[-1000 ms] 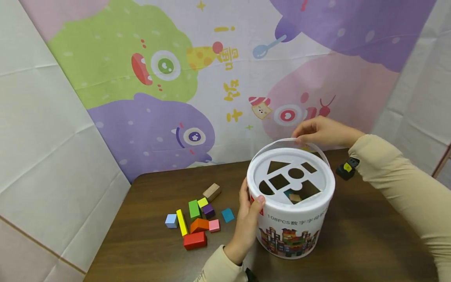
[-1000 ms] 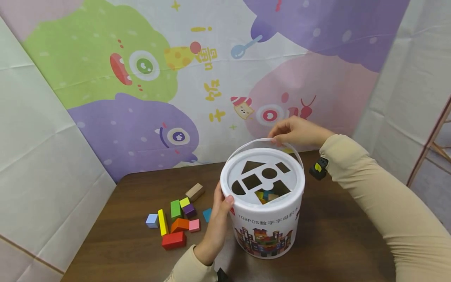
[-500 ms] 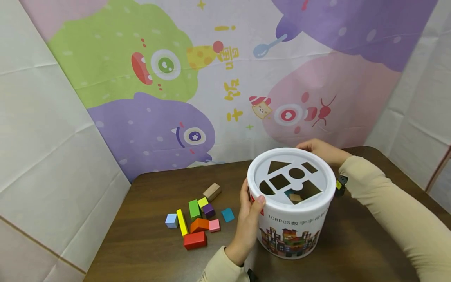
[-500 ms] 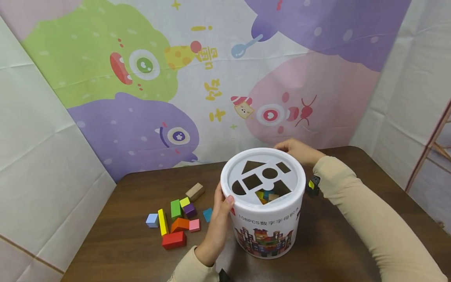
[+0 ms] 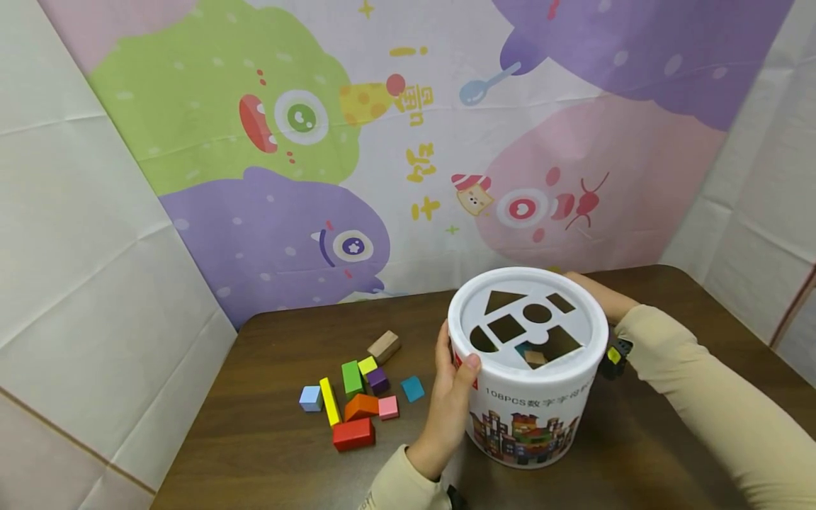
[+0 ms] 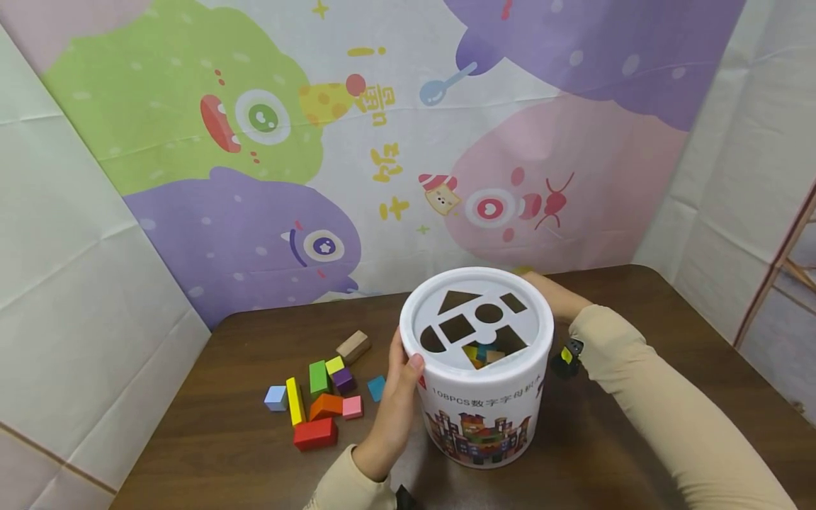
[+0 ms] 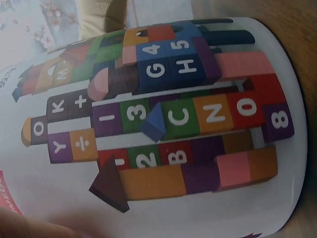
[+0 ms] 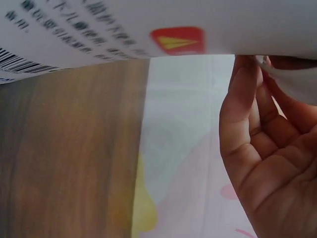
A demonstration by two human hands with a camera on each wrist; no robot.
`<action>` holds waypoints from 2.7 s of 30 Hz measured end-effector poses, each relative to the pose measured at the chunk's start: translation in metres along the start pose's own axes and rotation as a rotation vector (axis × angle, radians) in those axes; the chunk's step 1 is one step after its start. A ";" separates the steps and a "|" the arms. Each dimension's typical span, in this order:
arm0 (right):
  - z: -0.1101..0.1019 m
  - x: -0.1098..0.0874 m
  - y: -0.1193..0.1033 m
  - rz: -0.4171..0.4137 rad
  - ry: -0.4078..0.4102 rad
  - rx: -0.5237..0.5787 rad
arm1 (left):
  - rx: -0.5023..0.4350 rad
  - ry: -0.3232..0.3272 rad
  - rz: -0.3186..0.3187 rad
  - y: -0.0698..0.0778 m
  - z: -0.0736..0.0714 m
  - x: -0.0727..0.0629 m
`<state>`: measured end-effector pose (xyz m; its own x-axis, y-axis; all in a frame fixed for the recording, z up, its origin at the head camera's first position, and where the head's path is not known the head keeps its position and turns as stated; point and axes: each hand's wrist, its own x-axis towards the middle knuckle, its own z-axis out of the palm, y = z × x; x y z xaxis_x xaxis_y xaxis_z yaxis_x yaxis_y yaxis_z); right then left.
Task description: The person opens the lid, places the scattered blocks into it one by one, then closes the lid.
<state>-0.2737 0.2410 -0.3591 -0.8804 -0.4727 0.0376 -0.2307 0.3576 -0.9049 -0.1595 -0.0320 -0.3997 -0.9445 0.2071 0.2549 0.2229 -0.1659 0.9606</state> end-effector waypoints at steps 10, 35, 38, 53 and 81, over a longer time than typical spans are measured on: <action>-0.021 -0.001 -0.022 -0.004 0.081 -0.223 | 0.061 -0.060 0.012 0.004 -0.006 0.002; 0.077 -0.079 -0.124 -0.917 0.131 -1.084 | -0.037 -0.175 0.053 -0.004 -0.012 0.003; 0.082 -0.080 -0.121 -0.902 0.144 -1.124 | -0.029 -0.175 0.046 -0.004 -0.012 0.003; 0.085 -0.082 -0.121 -0.944 0.167 -1.148 | 0.005 -0.164 0.069 -0.006 -0.012 0.004; 0.071 -0.083 -0.140 -1.071 0.373 -1.129 | 0.043 -0.153 0.053 -0.004 -0.012 0.004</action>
<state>-0.1389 0.1731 -0.2654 -0.1267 -0.7318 0.6696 -0.8048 0.4705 0.3619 -0.1673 -0.0423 -0.4037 -0.8841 0.3438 0.3164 0.2849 -0.1401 0.9483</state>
